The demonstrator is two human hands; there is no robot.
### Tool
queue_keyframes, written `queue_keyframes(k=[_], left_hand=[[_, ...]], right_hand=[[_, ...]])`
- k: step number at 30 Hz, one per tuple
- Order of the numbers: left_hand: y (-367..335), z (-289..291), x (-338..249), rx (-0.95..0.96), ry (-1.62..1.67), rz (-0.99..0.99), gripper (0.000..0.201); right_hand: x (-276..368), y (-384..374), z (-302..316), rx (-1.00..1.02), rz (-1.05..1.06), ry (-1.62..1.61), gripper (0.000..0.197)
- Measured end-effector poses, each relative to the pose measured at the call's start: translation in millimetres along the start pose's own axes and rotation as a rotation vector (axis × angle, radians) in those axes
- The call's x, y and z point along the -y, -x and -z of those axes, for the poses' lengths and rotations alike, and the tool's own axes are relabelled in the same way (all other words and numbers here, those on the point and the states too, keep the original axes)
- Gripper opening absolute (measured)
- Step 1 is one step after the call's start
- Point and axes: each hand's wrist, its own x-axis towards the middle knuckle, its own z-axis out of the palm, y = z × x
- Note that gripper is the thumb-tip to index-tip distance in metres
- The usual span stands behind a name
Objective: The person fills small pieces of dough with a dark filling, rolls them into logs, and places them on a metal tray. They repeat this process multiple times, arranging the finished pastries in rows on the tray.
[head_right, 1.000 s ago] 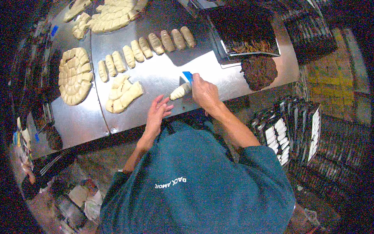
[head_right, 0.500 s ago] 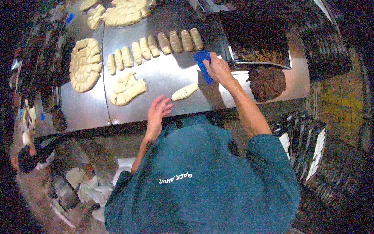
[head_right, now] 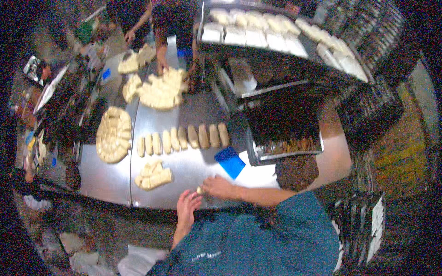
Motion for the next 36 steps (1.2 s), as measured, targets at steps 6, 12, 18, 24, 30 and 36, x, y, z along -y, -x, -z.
queue_keyframes(k=[6, 12, 18, 24, 30, 36], left_hand=[[-18, 2, -45, 0.003, -0.143, -0.072, 0.038], [-42, 23, -62, -0.037, -0.220, -0.053, 0.033], [-39, 27, -69, -0.140, -0.255, -0.125, 0.030], [-28, -11, -53, -0.100, -0.298, -0.160, 0.029], [-11, -9, -4, -0.078, -0.424, -0.046, 0.026], [21, 17, 12, -0.194, -0.336, -0.083, 0.026]], right_hand=[[-2, 3, 17, -0.040, -0.483, -0.447, 0.044], [2, 50, 39, -0.285, -0.862, -2.088, 0.045], [-42, 90, 255, -0.829, -0.498, -1.535, 0.043], [-195, 114, 439, -1.066, -0.710, -0.303, 0.040], [-307, 90, 446, -0.574, -1.051, 0.212, 0.036], [-289, 81, 438, -0.339, -1.031, 0.303, 0.041]])
